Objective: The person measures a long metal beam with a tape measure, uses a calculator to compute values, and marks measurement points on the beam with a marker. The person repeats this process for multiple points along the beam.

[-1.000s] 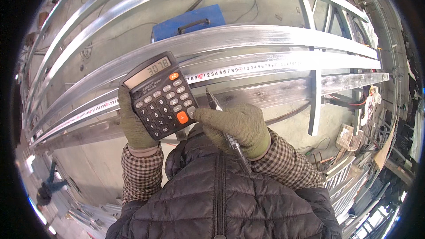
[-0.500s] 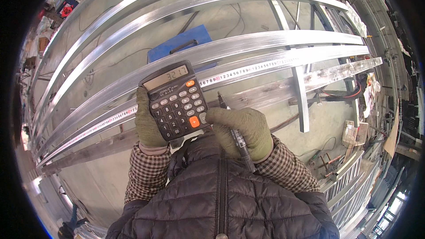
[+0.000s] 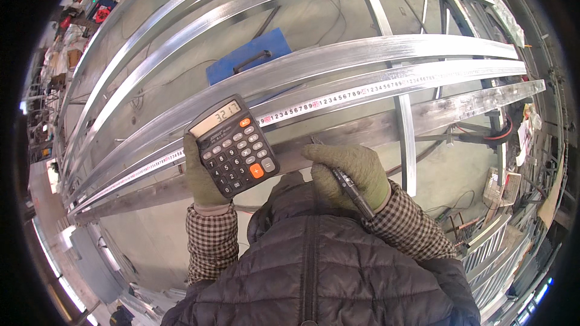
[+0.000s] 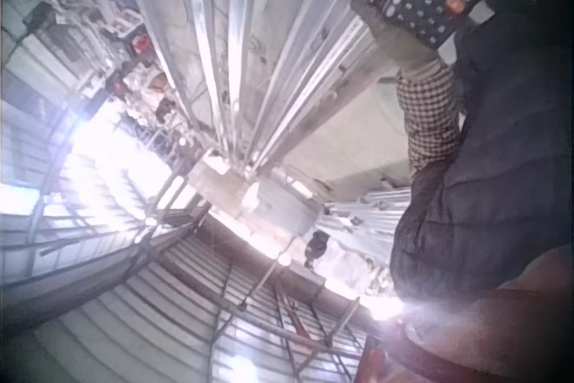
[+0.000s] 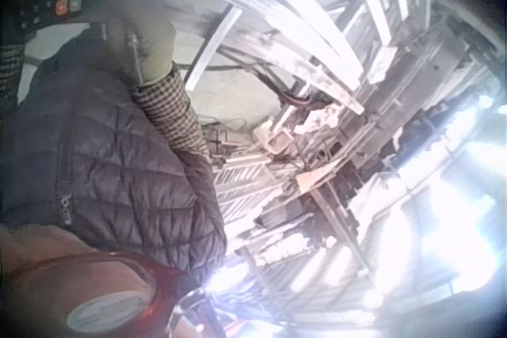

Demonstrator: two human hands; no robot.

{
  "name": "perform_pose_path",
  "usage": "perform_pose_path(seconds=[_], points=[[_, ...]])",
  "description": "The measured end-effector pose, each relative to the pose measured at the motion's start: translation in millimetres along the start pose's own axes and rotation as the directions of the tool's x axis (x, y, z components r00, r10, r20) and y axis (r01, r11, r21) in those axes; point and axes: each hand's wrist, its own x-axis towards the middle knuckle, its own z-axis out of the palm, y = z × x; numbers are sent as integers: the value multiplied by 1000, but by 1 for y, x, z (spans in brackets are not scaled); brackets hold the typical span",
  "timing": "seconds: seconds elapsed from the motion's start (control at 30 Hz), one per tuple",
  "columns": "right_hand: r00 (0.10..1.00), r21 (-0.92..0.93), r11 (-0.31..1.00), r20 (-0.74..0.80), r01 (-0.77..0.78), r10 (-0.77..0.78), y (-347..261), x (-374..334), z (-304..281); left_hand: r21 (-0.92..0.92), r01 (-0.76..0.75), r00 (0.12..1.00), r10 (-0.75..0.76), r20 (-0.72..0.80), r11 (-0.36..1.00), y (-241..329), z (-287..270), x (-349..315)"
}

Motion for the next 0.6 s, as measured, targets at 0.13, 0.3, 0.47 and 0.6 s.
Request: perform_pose_path(seconds=[0.13, 0.3, 0.47, 0.6], points=[[996, -39, 998, 73, 45, -42, 18, 3, -12, 73, -92, 992, 97, -76, 993, 2, -8, -6], [994, -21, 996, 64, 85, -84, 25, 11, -5, 181, -146, 970, 177, -165, 972, 22, -31, -4], [995, -33, 999, 91, 41, -38, 28, 13, 8, 124, -136, 973, 156, -169, 983, 24, -46, 2], [997, -33, 999, 76, -32, 34, 30, 17, 25, 155, -132, 983, 149, -109, 979, 29, -51, 5]])
